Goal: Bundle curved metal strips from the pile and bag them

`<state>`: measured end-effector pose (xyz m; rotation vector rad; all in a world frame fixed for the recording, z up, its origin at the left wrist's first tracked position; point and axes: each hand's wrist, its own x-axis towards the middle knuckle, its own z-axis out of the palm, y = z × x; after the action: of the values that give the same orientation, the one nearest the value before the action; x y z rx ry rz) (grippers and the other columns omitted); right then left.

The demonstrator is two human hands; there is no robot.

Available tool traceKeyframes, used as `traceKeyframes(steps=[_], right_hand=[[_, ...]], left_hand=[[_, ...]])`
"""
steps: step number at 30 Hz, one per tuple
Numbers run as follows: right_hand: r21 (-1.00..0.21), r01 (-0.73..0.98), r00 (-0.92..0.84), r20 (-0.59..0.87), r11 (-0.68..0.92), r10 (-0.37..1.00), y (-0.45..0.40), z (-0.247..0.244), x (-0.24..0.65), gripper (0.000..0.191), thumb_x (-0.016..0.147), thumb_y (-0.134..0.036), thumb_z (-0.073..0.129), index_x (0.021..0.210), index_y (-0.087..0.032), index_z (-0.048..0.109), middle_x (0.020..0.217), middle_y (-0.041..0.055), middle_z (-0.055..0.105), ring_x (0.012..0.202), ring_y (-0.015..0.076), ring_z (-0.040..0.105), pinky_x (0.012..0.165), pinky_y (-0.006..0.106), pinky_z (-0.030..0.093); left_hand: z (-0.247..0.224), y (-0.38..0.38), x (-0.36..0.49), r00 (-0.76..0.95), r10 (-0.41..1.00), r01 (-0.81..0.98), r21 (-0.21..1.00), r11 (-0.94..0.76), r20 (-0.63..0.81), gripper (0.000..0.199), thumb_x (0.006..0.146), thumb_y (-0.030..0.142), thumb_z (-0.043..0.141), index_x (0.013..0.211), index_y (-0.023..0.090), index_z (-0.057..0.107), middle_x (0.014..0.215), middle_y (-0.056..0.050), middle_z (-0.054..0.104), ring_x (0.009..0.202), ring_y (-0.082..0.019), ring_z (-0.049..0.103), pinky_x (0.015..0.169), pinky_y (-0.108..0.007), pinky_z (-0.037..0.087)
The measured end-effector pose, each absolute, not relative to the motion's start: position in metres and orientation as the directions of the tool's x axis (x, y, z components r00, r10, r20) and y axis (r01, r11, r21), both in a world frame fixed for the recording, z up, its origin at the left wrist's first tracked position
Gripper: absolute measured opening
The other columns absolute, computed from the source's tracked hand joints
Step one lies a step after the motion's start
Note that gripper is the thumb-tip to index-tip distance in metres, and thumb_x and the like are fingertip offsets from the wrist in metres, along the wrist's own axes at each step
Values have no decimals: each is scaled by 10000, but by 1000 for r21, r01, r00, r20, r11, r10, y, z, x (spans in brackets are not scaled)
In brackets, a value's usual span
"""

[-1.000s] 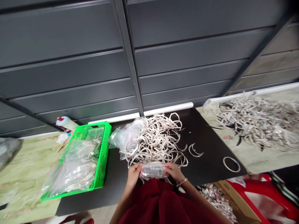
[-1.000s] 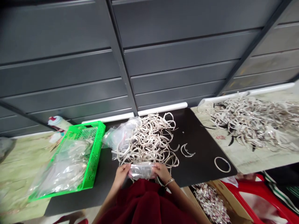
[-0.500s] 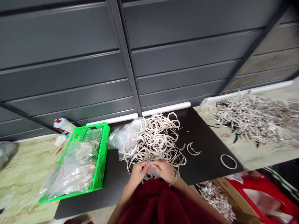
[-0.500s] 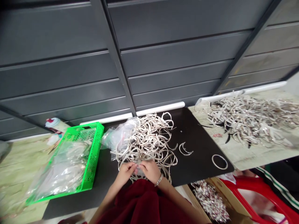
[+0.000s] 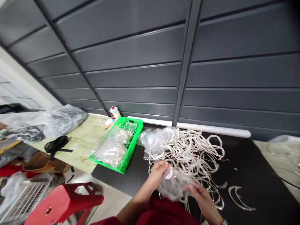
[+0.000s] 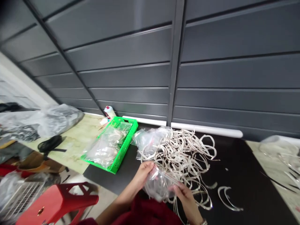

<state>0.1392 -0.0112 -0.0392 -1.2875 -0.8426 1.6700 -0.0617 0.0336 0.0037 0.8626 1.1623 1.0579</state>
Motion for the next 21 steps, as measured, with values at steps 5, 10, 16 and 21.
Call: traceKeyframes(steps=[5,10,16,21], right_hand=[[-678,-592,18,-553,-437,833,-7,-46,114,334,511,-458,815,694,-242,638,699,-2,707,698,219,677,763,385,550],[-674,-567,-33,-556,-474,831,-2,-51,110,345,560,-494,771,759,-260,613,764,31,724,774,263,687,783,435,541],[-705,-501,-50,-555,-501,830,-10,-58,114,450,560,-508,758,885,-226,627,870,80,735,867,275,681,809,422,504],[-686,-440,-37,-631,-580,775,-22,-64,115,375,573,-474,754,802,-203,632,673,48,711,637,212,670,626,328,506]], left_hand=[[-6,18,-87,378,895,-252,903,347,-238,615,519,484,810,1032,179,663,900,-70,694,828,-207,637,745,-280,460],[-30,6,-92,327,865,-69,903,425,-382,389,486,492,806,624,139,719,615,-60,682,593,-193,621,627,-307,467],[-18,53,-139,-69,936,-154,931,331,-345,405,518,498,768,572,108,672,519,-61,647,488,-164,574,576,-302,447],[24,125,-227,-483,824,-214,952,218,-297,240,637,344,679,571,140,570,525,-8,591,528,-135,546,569,-254,416]])
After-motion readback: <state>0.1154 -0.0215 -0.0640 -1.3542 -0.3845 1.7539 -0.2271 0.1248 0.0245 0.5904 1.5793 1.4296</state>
